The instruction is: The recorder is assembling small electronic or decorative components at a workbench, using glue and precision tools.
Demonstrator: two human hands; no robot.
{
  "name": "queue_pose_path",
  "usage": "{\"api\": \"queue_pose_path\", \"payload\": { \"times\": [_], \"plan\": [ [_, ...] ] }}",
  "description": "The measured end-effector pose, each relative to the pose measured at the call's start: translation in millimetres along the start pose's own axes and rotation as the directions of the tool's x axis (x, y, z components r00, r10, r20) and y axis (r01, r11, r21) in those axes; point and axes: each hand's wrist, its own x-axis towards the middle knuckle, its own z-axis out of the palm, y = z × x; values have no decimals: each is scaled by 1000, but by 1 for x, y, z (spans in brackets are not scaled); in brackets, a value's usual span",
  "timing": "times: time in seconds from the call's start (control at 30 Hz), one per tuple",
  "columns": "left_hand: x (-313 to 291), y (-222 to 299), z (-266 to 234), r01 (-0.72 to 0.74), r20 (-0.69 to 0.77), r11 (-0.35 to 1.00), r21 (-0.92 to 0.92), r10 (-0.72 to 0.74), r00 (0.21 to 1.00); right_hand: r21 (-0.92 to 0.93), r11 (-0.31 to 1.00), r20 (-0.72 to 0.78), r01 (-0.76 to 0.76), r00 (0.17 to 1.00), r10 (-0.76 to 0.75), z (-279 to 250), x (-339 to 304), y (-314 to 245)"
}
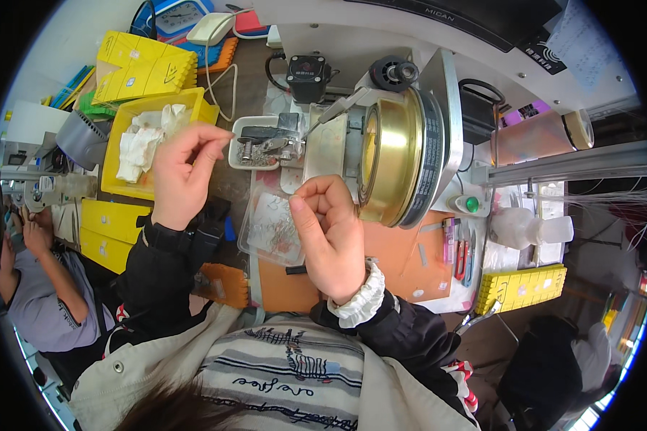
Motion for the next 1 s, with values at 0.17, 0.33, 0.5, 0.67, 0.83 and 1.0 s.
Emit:
{"api": "queue_pose_path", "payload": {
  "times": [0.17,0.33,0.5,0.67,0.83,1.0],
  "plan": [
    [4,8,1,-31,-55,989,147,40,998,-20,1000,-8,15,1000,-15,0,0,2],
    [-1,-5,14,-123,41,969,216,117,992,9,999,-10,34,999,-34,2,-2,4],
    [-2,-13,15,-135,120,959,249,108,987,348,937,-18,-40,999,49,9,2,5],
    [26,6,-11,-214,126,935,284,185,975,552,831,-230,-65,947,226,21,30,5],
    [72,41,6,-263,320,956,126,212,923,629,778,-245,-12,946,213,27,55,0],
    [95,36,27,-340,586,940,-15,284,759,629,777,-245,-6,947,206,28,58,0]
  ]
}}
